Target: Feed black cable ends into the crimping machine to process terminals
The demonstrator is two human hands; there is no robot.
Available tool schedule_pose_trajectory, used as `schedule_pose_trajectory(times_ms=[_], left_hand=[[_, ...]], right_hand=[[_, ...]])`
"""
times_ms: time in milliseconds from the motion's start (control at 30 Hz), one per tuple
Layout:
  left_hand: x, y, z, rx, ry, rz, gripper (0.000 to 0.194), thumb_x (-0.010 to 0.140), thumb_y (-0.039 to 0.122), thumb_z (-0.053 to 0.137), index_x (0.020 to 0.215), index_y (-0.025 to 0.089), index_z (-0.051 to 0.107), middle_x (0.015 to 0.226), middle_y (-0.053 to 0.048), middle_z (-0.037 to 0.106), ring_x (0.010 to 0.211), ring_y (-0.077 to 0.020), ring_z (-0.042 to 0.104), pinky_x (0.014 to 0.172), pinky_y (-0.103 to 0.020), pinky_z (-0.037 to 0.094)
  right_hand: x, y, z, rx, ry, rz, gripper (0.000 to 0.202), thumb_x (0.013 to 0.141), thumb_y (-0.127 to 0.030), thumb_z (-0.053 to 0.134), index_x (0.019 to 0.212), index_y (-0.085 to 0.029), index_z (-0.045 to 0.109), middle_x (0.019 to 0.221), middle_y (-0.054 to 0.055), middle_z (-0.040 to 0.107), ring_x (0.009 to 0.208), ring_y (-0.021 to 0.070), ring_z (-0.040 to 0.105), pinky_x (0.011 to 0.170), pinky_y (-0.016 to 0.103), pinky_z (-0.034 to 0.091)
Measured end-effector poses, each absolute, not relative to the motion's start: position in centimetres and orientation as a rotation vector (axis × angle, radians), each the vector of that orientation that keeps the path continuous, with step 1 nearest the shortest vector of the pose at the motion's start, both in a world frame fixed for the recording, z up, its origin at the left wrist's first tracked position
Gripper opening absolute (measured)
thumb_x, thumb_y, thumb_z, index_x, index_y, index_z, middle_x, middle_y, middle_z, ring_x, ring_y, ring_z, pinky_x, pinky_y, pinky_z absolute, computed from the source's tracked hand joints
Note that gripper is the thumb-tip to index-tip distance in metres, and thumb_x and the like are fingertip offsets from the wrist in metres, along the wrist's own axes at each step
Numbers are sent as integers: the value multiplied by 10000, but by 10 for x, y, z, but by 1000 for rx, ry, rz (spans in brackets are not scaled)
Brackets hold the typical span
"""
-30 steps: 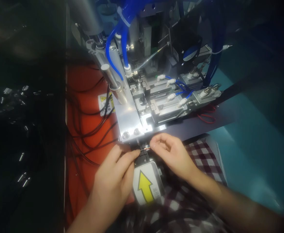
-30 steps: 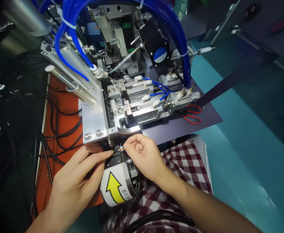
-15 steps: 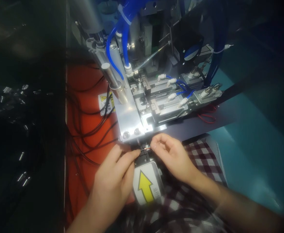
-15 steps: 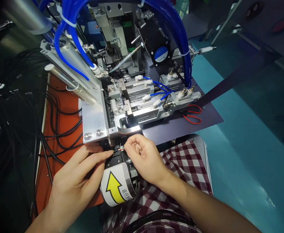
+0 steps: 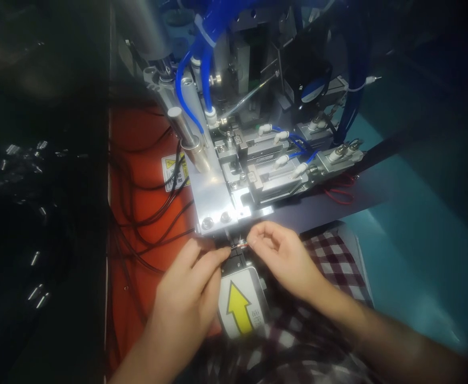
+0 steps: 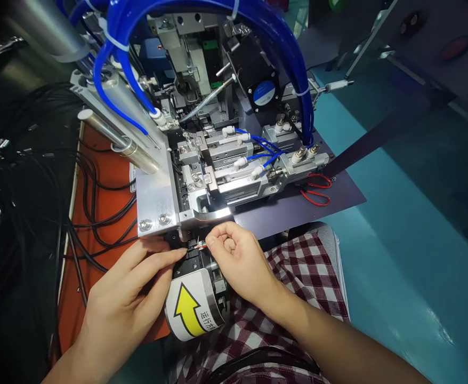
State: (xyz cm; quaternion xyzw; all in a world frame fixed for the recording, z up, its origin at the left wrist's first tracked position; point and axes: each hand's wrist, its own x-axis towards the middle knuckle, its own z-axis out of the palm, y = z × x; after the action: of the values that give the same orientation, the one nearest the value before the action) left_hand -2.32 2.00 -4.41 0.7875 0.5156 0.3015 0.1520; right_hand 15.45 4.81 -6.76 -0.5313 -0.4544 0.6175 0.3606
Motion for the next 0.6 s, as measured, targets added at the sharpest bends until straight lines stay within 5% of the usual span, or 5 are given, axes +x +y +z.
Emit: schedule_pose_trajectory(times_ms=[167,400,600], left_hand=[[-24,20,-45,2237,1470,862,219,881,26,512,997,119,673,917,-51,574,867,-107,581,796,-171,466],[-25,19,-46,2228,1478,851,216,885,38,513,991,120,682,927,-59,592,892,-117,601,826,-174,465],[-25,18,-46,2229,1493,836,226,884,39,511,999,124,686,925,-59,591,889,-120,603,806,-175,469]], right_hand=[[153,52,-64,-1424,-1127,1520,165,834,-309,621,798,-150,642,764,39,642,673,151,568,570,251,442],[146,53,-61,-1426,-1123,1519,129,781,-269,666,731,-151,654,576,-20,541,521,114,471,486,237,381],[148,44,-67,-1370,-1320,1300,92,835,-217,594,767,-162,624,708,13,601,620,136,540,552,247,413]])
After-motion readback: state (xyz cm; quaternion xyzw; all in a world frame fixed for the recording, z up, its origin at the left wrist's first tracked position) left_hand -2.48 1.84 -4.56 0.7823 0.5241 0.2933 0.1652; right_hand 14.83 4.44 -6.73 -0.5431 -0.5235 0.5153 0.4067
